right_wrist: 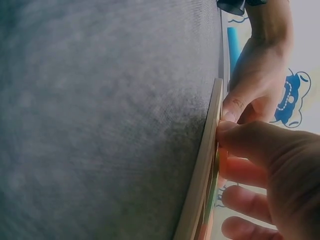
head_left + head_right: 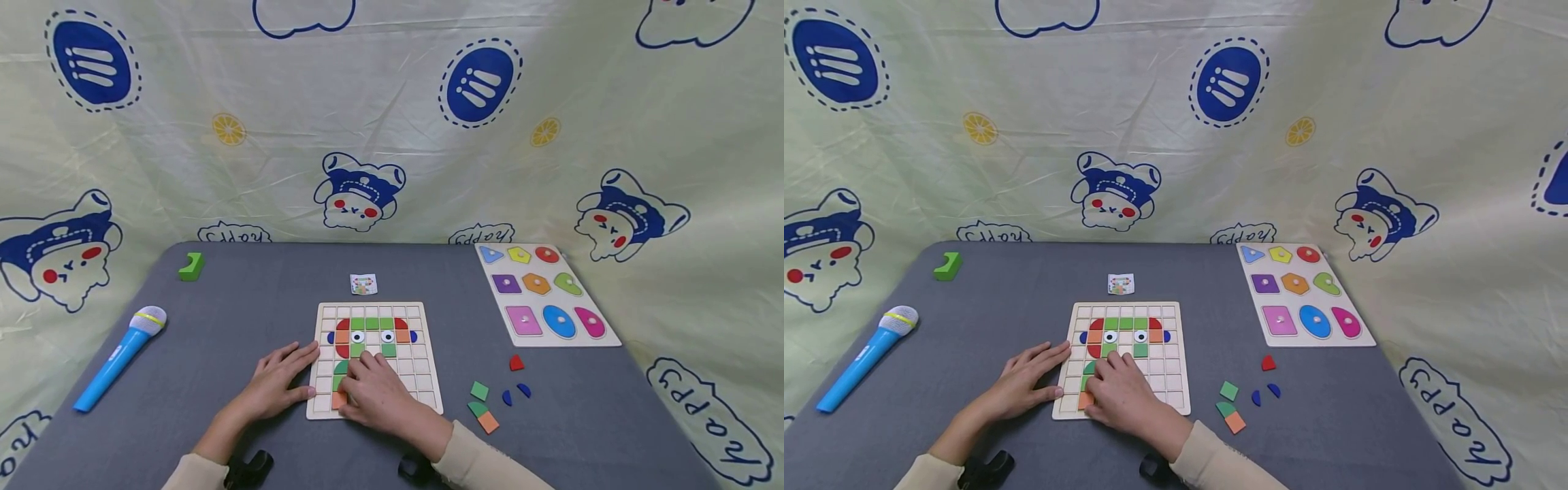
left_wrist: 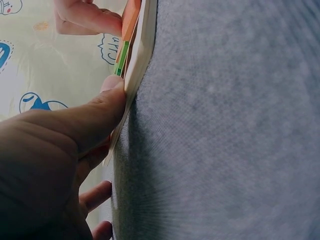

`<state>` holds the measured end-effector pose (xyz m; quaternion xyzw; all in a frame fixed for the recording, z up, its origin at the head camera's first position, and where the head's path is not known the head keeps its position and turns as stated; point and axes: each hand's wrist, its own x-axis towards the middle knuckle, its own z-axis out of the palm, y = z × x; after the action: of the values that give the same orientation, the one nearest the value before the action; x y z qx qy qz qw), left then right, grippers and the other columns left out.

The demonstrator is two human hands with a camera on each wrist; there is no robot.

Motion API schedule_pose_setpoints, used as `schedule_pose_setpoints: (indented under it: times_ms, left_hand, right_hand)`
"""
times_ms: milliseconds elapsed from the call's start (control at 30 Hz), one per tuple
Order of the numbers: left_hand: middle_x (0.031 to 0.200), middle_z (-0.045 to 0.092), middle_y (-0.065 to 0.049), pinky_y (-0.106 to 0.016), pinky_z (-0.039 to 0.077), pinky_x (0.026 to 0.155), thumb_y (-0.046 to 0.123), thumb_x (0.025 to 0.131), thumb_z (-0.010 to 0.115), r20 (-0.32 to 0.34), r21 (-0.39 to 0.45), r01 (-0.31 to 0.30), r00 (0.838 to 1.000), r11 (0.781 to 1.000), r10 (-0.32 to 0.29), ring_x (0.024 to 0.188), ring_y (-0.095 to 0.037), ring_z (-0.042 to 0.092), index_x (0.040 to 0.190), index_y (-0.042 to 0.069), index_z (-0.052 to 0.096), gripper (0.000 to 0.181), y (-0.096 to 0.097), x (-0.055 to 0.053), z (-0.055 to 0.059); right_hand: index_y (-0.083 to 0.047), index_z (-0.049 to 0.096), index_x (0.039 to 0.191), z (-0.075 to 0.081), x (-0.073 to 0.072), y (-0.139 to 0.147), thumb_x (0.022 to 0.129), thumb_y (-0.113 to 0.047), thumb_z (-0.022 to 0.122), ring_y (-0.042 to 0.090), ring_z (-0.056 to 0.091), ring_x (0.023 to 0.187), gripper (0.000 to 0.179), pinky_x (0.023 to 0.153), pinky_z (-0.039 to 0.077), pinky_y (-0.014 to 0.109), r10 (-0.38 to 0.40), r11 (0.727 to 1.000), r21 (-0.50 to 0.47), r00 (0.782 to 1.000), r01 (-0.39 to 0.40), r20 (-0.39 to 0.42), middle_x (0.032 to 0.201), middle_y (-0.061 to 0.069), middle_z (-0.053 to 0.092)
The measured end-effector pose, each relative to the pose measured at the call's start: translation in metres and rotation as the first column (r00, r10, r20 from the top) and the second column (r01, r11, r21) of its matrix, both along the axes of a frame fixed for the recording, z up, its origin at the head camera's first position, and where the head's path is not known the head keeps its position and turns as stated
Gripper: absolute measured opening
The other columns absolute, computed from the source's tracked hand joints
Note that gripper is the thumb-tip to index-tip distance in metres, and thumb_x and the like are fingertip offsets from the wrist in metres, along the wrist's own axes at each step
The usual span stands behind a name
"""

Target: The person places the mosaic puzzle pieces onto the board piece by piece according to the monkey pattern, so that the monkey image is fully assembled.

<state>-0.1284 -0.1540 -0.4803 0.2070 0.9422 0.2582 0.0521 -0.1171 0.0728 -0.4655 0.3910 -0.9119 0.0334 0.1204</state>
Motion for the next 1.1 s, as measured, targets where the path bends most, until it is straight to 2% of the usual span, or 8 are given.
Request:
schedule_pose_setpoints:
  times_ms: [267,533,767,900,1100]
  left_hand:
    - [0.151,0.038,-0.003,-0.063,0.022,0.103,0.032,0.084,0.068,0.002,0.002,-0.001,1.000,1.000,0.001,0.140,-0.037,0.029,0.143,0.014,0.042,0.067,-0.001,0.000,-0.001]
    - [0.151,0.039,-0.003,-0.063,0.022,0.102,0.033,0.084,0.068,-0.013,0.011,0.007,1.000,1.000,-0.007,0.139,-0.037,0.030,0.143,0.014,0.042,0.067,-0.002,0.000,-0.001]
    - [0.151,0.039,-0.004,-0.063,0.022,0.103,0.033,0.083,0.069,-0.020,0.014,0.003,1.000,1.000,-0.003,0.140,-0.037,0.029,0.143,0.014,0.042,0.068,-0.002,0.000,-0.001]
    - [0.152,0.038,-0.003,-0.063,0.021,0.103,0.031,0.083,0.069,-0.011,0.014,0.000,1.000,1.000,0.000,0.140,-0.037,0.028,0.144,0.014,0.041,0.069,-0.002,0.001,-0.001]
    - [0.152,0.037,-0.003,-0.063,0.021,0.103,0.032,0.083,0.069,0.000,0.004,0.002,1.000,1.000,-0.002,0.141,-0.037,0.028,0.144,0.014,0.041,0.069,-0.001,0.001,-0.001]
  right_hand:
    - [-0.026,0.070,0.087,0.000,0.000,-0.001,0.079,-0.047,0.070,0.012,0.042,0.084,0.022,0.072,0.035,0.028,0.008,1.000,0.006,1.000,-0.008,0.002,0.089,-0.007,0.054]
    - [-0.027,0.071,0.087,0.001,0.000,0.003,0.079,-0.045,0.071,0.012,0.042,0.084,0.019,0.073,0.035,0.028,-0.007,1.000,-0.027,1.000,0.008,0.013,0.088,-0.008,0.054]
    - [-0.024,0.072,0.095,0.011,-0.002,0.027,0.077,-0.043,0.075,0.010,0.041,0.085,0.027,0.077,0.036,0.029,-0.066,0.991,-0.113,0.995,0.075,0.075,0.087,-0.008,0.054]
    - [-0.024,0.072,0.093,0.014,-0.003,0.048,0.074,-0.042,0.077,0.009,0.041,0.085,0.026,0.078,0.037,0.030,-0.115,0.982,-0.141,0.991,0.124,0.067,0.085,-0.008,0.053]
    - [-0.024,0.073,0.091,0.015,-0.002,0.084,0.071,-0.041,0.080,0.009,0.040,0.084,0.027,0.076,0.035,0.029,-0.223,0.960,-0.153,0.972,0.233,0.081,0.083,-0.009,0.051]
